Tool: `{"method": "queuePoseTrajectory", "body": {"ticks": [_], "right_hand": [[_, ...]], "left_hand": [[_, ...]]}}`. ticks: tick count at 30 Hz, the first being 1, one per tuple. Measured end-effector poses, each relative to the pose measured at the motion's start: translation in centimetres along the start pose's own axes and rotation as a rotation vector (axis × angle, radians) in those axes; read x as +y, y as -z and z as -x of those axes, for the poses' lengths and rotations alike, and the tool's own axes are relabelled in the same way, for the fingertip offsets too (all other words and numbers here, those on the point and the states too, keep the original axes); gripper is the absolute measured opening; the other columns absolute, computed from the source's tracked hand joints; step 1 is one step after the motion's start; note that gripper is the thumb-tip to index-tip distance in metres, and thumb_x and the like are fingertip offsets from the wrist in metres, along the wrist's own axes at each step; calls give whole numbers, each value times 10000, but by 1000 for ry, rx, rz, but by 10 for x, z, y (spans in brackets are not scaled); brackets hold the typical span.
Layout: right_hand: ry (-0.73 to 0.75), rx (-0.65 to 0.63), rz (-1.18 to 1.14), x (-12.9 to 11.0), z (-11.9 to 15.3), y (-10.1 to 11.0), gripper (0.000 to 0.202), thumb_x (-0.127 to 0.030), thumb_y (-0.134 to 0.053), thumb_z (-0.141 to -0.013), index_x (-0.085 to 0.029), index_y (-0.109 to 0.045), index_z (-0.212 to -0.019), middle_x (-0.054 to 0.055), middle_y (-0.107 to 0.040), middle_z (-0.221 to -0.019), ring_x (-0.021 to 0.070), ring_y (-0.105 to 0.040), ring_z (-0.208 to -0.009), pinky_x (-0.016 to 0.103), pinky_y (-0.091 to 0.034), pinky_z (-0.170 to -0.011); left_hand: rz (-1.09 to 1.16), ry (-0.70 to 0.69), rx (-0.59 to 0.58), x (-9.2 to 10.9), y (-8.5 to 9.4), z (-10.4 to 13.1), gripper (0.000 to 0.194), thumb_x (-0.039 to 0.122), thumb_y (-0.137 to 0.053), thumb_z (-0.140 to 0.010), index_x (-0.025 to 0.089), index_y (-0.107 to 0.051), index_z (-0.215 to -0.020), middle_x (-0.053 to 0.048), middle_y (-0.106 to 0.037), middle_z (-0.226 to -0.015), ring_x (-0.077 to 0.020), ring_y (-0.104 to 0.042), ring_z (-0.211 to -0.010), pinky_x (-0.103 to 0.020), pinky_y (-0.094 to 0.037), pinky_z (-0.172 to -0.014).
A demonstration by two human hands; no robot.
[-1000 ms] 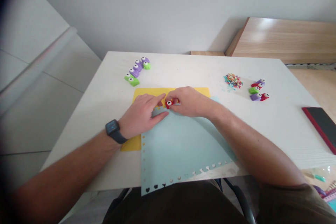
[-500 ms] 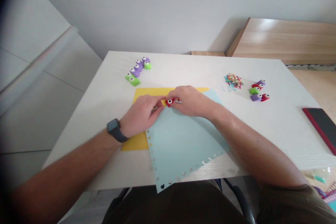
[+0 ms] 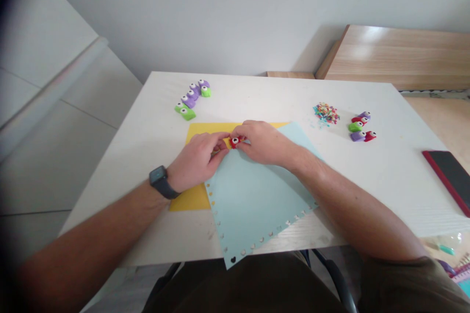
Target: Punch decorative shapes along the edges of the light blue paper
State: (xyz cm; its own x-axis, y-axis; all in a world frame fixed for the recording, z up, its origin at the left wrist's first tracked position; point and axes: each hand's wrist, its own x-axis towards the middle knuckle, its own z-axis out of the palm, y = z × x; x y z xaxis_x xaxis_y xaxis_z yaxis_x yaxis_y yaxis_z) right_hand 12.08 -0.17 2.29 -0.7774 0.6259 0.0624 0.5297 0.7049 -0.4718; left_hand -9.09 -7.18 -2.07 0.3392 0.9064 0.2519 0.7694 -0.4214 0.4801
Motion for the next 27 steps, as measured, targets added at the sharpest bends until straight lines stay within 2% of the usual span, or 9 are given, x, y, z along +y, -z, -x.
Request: {"method": "queuePoseTrajectory", "body": {"ticks": [16, 27], "right_hand": [[-24, -5, 13, 0, 1, 1, 227, -172, -603, -954, -165, -736, -1138, 91, -744, -1058, 197, -665, -961, 306, -466, -889], [23, 14, -24, 2, 0, -5, 211, -158, -586, -950, -181, -729, -1103, 78, -729, -1045, 187, -651, -943, 290, -459, -883]], "left_hand": [[13, -7, 26, -1, -1, 1, 277, 190, -561, -983, 153, -603, -1254, -60, -737, -963, -248, -659, -911, -422, -481, -833], [19, 13, 10, 0, 0, 0, 290, 204, -543, -991, 149, -597, -1270, -81, -744, -994, -255, -677, -926, -419, -495, -837]]}}
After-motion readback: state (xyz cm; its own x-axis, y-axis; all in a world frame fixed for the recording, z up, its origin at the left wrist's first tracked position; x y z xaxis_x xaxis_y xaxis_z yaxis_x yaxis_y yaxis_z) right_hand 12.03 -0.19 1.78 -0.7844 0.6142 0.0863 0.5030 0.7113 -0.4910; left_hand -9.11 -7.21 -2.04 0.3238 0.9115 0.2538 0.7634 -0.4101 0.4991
